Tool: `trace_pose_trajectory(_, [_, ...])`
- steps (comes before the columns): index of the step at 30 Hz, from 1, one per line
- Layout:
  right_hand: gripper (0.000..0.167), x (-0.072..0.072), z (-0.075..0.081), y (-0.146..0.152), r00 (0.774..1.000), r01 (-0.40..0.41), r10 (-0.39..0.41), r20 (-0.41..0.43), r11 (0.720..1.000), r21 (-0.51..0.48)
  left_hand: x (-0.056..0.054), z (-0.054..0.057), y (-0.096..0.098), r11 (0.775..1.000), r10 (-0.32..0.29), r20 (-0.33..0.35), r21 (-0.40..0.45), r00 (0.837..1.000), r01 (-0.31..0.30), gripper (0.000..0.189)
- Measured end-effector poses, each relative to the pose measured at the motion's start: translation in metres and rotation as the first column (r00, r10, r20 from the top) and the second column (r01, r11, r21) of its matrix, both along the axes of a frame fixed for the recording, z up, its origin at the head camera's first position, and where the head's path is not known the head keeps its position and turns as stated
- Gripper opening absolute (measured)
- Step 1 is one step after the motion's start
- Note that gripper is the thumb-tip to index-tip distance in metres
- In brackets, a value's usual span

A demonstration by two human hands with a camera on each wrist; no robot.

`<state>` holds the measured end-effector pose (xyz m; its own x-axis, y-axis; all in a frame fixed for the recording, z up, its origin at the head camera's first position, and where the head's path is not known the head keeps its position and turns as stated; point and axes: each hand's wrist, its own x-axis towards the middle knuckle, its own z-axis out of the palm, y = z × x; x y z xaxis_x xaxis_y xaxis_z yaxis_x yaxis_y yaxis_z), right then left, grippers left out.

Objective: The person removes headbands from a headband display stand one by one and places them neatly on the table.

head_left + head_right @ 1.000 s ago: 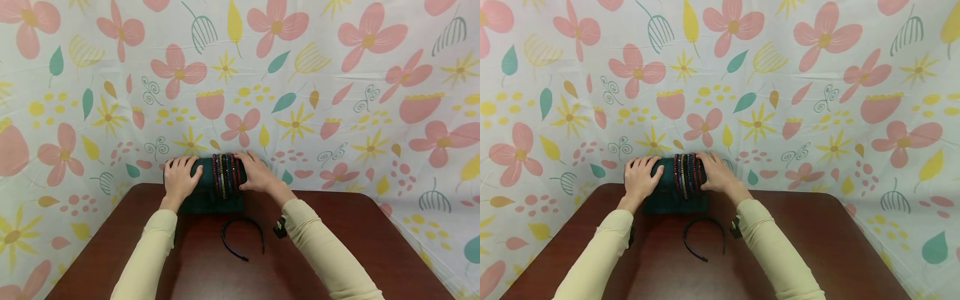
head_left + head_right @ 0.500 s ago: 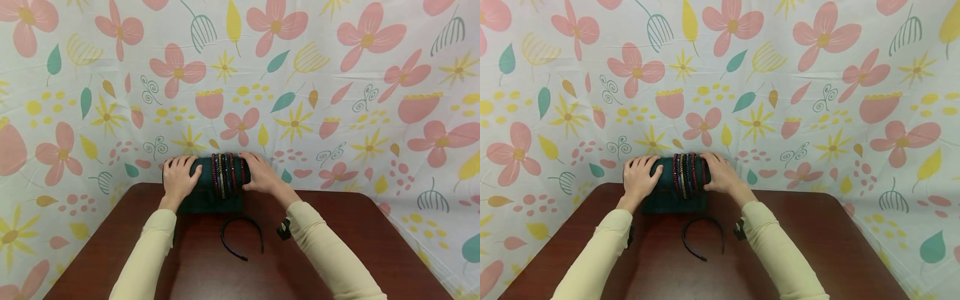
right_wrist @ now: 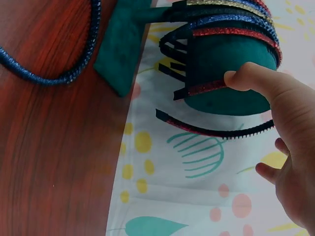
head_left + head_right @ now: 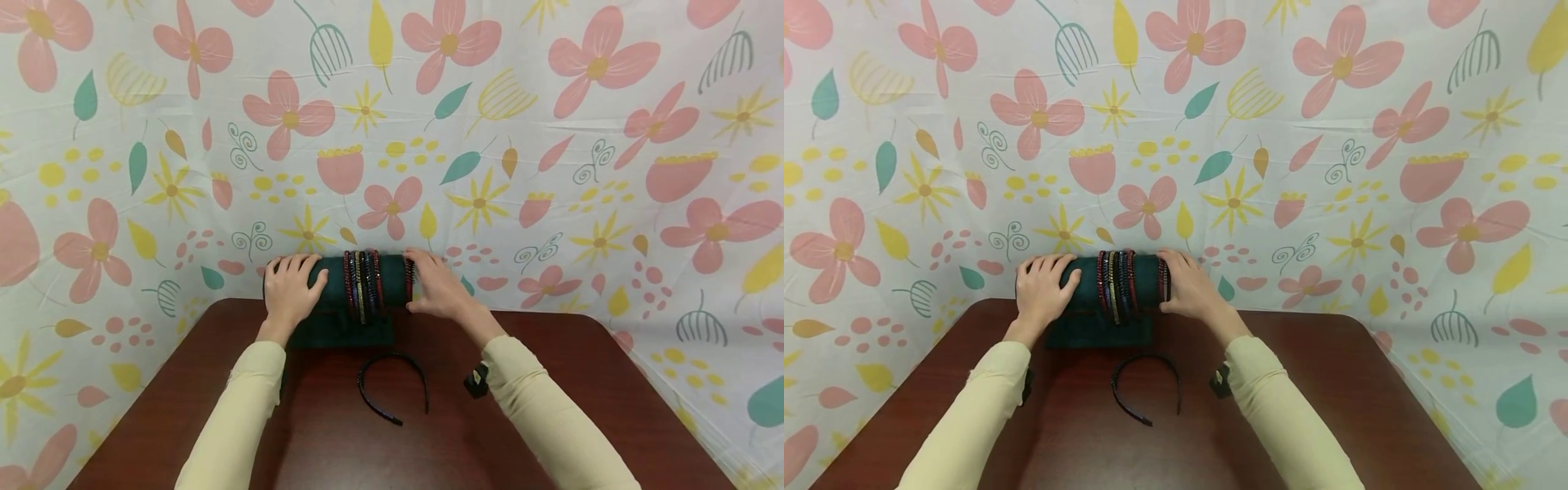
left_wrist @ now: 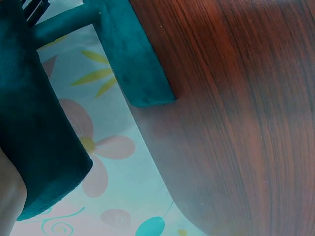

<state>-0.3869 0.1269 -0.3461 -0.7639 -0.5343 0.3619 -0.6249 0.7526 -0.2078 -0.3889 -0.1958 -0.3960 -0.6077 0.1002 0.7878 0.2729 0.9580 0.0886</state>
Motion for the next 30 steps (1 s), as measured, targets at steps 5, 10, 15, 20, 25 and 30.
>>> trace_pose_trajectory(5, [0.100, 0.006, 0.000, 0.006, 0.999, 0.009, -0.008, -0.033, 1.000, 0.009, -0.001, -0.001, -0.001, 1.000, 0.009, -0.003, -0.001, 1.000, -0.009, 0.045])
trace_pose_trajectory(10, [0.097, 0.011, -0.003, 0.013, 0.999, -0.001, 0.002, -0.049, 1.000, 0.010, 0.001, 0.000, 0.000, 1.000, 0.014, 0.005, 0.002, 1.000, -0.014, 0.046])
trace_pose_trajectory(15, [0.096, 0.017, -0.007, 0.019, 0.998, -0.006, 0.006, -0.058, 1.000, 0.012, 0.002, 0.000, 0.001, 1.000, 0.010, -0.012, 0.004, 1.000, -0.010, 0.045])
trace_pose_trajectory(20, [0.096, 0.023, -0.013, 0.024, 0.999, 0.002, 0.000, -0.054, 1.000, 0.024, 0.002, -0.001, 0.001, 1.000, -0.001, -0.013, 0.012, 1.000, 0.001, 0.044])
trace_pose_trajectory(25, [0.096, 0.027, -0.022, 0.028, 0.999, 0.000, 0.001, -0.042, 1.000, 0.021, 0.002, -0.001, 0.002, 1.000, -0.006, -0.019, 0.013, 1.000, 0.006, 0.045])
trace_pose_trajectory(30, [0.096, 0.031, -0.031, 0.033, 1.000, -0.002, 0.003, -0.021, 1.000, 0.028, 0.001, -0.001, 0.002, 1.000, -0.006, -0.026, 0.015, 1.000, 0.006, 0.046])
